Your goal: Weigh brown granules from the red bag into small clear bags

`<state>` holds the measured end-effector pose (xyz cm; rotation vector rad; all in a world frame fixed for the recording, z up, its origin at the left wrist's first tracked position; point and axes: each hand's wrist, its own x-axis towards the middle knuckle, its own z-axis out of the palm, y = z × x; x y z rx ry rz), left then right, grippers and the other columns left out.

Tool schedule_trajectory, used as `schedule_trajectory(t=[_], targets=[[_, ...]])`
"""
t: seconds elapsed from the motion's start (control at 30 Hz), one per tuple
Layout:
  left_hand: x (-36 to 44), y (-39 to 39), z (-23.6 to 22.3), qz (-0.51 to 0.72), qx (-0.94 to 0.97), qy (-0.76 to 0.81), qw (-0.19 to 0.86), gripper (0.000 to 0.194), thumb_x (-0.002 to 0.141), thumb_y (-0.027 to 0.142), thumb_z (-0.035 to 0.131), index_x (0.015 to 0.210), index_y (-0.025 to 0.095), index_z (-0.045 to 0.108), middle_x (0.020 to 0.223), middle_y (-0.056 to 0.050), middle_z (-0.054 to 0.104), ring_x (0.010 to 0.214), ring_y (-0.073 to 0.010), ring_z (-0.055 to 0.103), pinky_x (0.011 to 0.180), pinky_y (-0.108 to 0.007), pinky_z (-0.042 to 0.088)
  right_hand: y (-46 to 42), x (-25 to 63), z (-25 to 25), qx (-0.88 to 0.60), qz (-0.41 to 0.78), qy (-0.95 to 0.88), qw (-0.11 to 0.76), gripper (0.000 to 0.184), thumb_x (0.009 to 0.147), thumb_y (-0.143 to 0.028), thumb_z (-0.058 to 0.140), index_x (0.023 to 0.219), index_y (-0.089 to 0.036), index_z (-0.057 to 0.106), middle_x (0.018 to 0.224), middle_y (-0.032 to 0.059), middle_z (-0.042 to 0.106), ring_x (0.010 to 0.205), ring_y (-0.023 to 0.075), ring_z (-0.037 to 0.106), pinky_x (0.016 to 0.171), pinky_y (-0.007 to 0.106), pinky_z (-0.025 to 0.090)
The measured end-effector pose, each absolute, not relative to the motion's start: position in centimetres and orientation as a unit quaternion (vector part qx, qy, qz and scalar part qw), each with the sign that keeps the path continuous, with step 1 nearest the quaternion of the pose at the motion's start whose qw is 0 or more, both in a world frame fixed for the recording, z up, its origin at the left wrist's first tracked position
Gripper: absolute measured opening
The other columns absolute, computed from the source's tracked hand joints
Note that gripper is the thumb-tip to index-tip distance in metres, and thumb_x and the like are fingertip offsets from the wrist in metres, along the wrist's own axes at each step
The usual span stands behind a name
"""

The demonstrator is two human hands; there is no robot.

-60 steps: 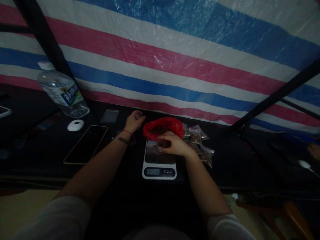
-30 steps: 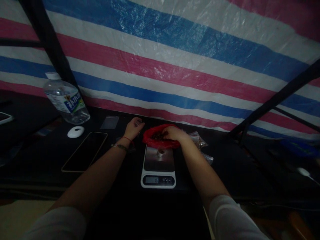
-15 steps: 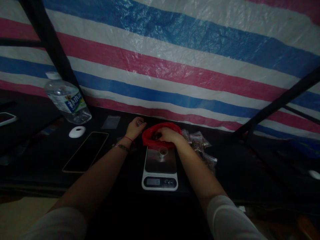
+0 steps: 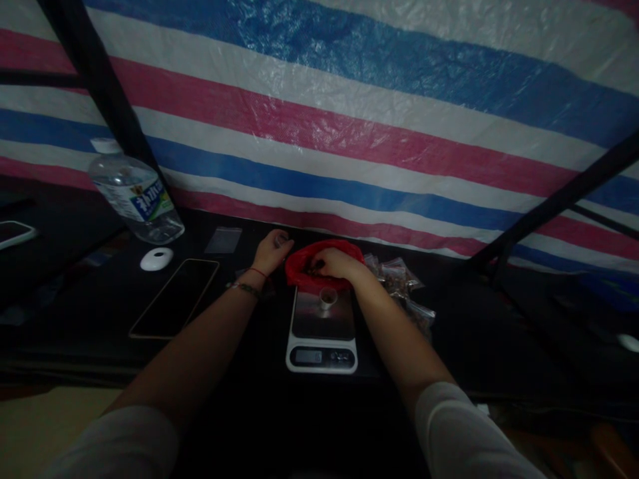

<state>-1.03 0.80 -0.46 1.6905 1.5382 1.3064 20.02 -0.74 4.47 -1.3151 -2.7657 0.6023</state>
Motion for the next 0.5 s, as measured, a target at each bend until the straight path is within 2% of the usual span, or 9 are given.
schedule_trajectory(t=[0.5], targets=[[-0.9, 0.8, -0.2, 0.474, 0.626, 0.564, 0.253, 0.033, 0.071, 0.040, 0.062, 0.097, 0.020, 0.061, 0.085, -0.002, 0.064, 0.078, -0.0172, 0.058, 0.073, -0.029, 0.046, -1.1, 20.1, 5.6, -0.469, 0.131, -0.874, -0.004, 0.018, 0.076, -0.019, 0.068, 0.092, -0.020, 0.074, 0.092, 0.0039, 0.073, 0.082, 0.0161, 0.065, 0.072, 0.021, 0.043]])
